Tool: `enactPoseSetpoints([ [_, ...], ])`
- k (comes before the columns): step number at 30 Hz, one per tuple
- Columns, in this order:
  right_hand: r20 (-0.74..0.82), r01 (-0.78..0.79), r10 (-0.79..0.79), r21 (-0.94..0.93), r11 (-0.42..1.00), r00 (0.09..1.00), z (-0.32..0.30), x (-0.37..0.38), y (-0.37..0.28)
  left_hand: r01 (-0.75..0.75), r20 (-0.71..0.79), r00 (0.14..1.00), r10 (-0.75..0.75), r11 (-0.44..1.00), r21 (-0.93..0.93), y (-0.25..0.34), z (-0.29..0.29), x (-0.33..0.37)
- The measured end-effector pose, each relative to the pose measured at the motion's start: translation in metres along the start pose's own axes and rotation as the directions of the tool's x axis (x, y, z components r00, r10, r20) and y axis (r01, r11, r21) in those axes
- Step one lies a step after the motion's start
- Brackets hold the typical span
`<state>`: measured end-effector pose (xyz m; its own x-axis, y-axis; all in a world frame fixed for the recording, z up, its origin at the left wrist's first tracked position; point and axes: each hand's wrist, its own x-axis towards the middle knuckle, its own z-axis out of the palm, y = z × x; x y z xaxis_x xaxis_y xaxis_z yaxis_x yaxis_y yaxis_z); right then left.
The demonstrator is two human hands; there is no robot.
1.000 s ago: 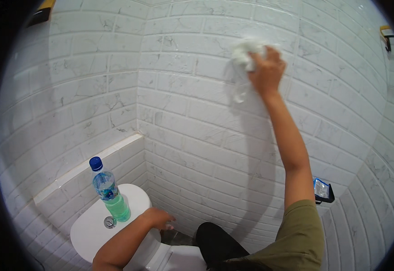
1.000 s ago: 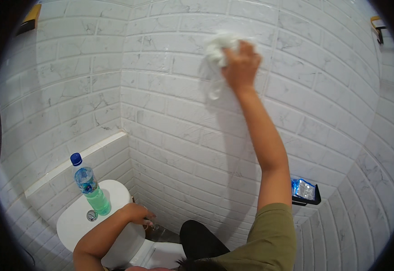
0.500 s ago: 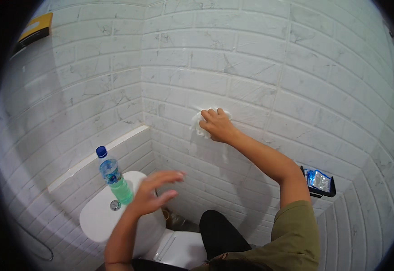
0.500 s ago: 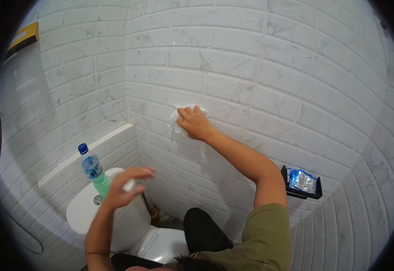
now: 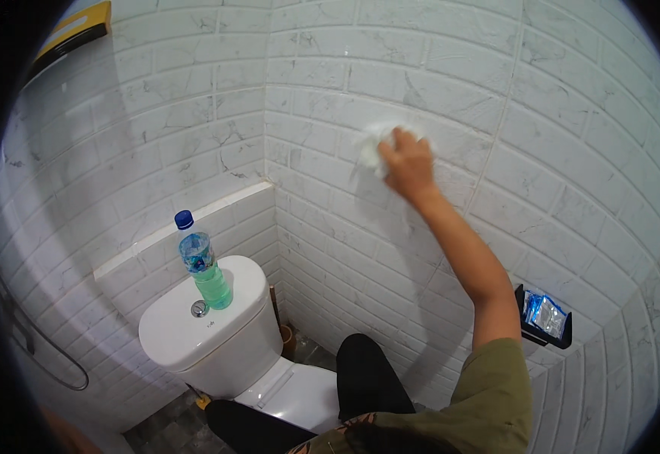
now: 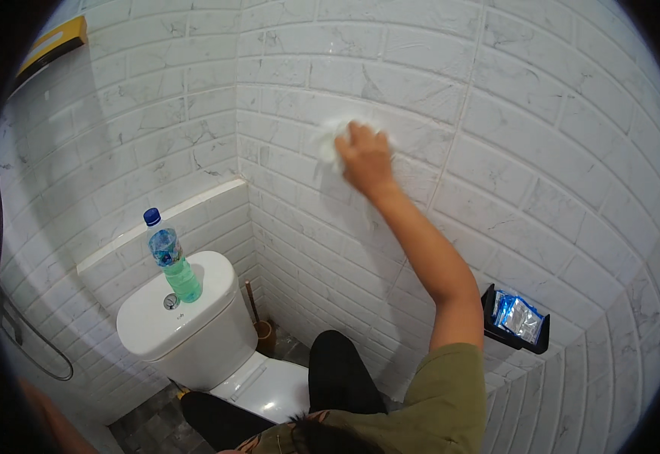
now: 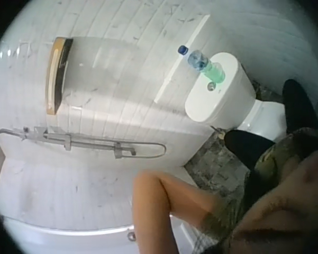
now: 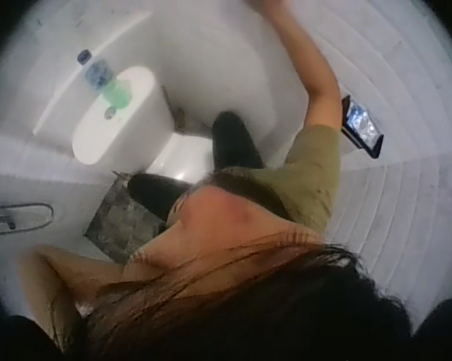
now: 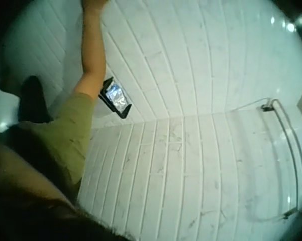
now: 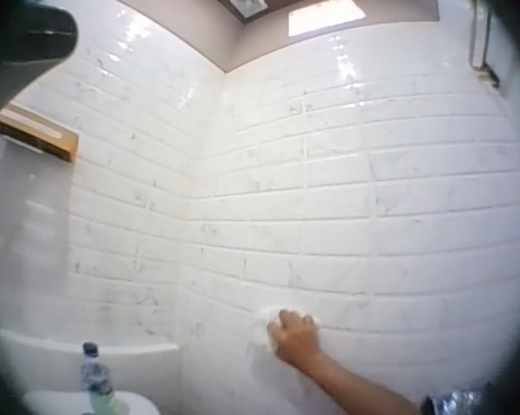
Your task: The person wipes the white tiled bathroom wall with a white cloth, then uses a handheld shower head to rinse the wall and the toilet area.
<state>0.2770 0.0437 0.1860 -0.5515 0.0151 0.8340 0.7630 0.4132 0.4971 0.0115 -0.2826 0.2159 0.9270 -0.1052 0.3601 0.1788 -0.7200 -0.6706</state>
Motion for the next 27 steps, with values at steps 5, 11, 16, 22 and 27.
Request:
enactPoseSetpoints([
  [5,0.199,-0.007,-0.003,0.049,0.999,0.980,-0.014,0.001,-0.015,0.102,0.288,0.955,-0.067,0.989,-0.109,-0.013,0.067,-0.002],
  [11,-0.144,-0.260,0.243,-0.119,0.958,0.959,-0.041,0.039,0.023,0.107,0.330,0.942,-0.055,0.984,-0.142,-0.012,0.081,-0.008],
  [16,-0.126,-0.156,0.141,-0.117,0.981,0.982,0.011,-0.033,-0.020,0.056,0.317,0.948,-0.010,0.989,-0.134,-0.014,0.081,-0.010],
  [22,0.353,0.179,-0.261,0.248,0.952,0.898,0.071,-0.206,-0.133,-0.031,0.247,0.968,0.049,0.997,-0.076,-0.007,0.058,-0.015],
  [27,0.378,-0.007,-0.099,0.267,0.964,0.920,0.081,-0.165,-0.138,-0.181,0.107,0.979,0.174,0.982,0.058,0.033,-0.001,-0.015],
])
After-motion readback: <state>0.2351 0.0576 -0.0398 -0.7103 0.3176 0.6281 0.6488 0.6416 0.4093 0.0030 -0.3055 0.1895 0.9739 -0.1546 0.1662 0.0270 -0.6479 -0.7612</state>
